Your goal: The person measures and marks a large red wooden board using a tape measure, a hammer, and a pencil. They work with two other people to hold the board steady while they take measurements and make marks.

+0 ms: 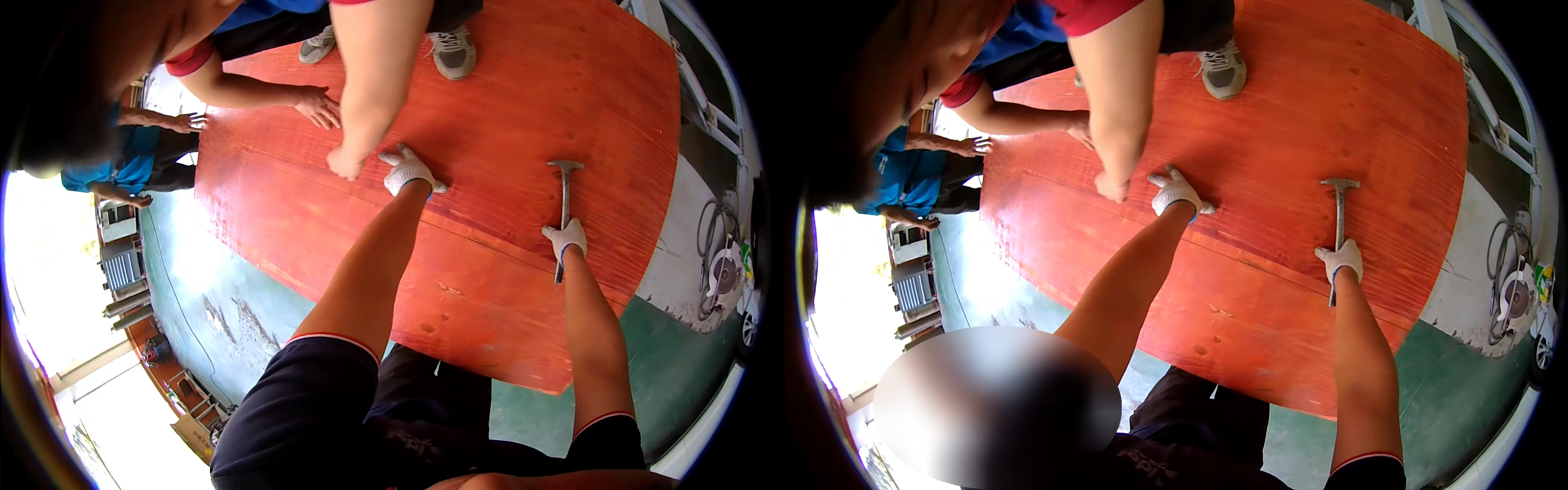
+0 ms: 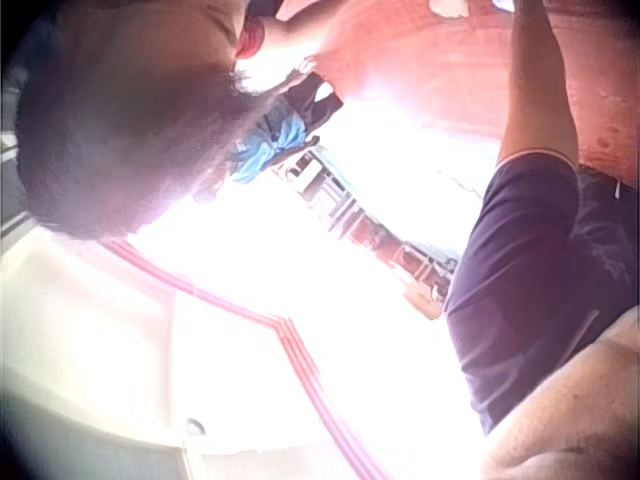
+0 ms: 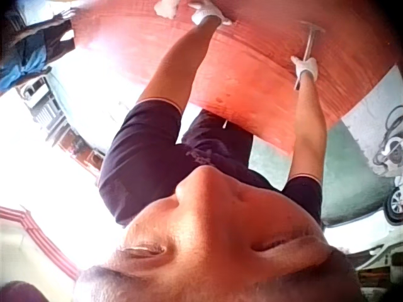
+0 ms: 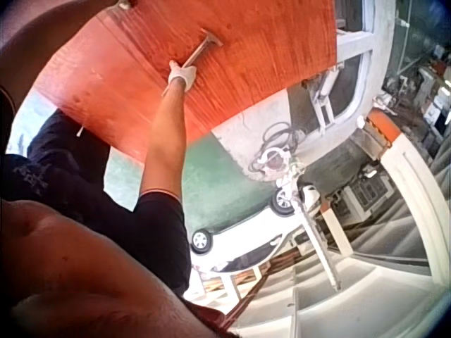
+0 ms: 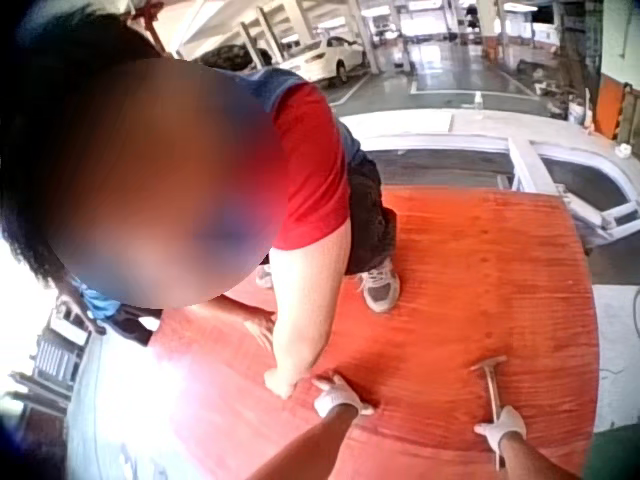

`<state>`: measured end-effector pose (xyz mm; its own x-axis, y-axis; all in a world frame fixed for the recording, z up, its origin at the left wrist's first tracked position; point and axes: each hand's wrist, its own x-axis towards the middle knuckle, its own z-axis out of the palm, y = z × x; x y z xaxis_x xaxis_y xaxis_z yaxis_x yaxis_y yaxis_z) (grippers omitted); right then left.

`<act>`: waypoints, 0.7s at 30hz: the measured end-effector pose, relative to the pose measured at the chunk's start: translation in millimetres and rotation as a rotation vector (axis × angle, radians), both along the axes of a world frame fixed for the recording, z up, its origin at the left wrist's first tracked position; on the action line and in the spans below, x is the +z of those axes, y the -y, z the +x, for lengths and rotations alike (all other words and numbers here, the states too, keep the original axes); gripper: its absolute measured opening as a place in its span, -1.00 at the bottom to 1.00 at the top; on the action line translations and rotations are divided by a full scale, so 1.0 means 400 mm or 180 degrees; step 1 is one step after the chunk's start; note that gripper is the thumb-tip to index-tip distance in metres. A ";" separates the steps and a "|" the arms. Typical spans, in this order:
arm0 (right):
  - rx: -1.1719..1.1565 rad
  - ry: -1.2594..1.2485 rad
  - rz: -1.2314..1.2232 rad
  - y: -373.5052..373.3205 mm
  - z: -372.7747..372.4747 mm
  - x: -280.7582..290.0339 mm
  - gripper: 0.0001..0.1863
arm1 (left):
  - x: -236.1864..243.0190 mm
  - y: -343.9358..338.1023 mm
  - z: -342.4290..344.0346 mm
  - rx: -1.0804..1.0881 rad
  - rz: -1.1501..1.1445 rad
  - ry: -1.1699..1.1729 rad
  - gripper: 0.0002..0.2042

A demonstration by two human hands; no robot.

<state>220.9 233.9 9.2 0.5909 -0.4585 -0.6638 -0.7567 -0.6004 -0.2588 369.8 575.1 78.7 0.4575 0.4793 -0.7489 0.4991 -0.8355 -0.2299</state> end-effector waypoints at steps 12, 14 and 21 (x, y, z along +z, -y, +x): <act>-0.0179 0.0768 0.0001 -0.024 -0.052 -0.022 -0.39 | -0.034 -0.048 -0.056 -0.0559 -0.0251 0.0444 0.49; -0.0133 0.0771 -0.0263 -0.041 -0.065 -0.024 -0.39 | -0.061 -0.063 -0.071 -0.0668 -0.0409 0.0546 0.49; -0.0293 0.0568 -0.0772 -0.118 -0.069 -0.034 -0.34 | -0.117 -0.236 -0.202 -0.1120 -0.1308 0.1132 0.26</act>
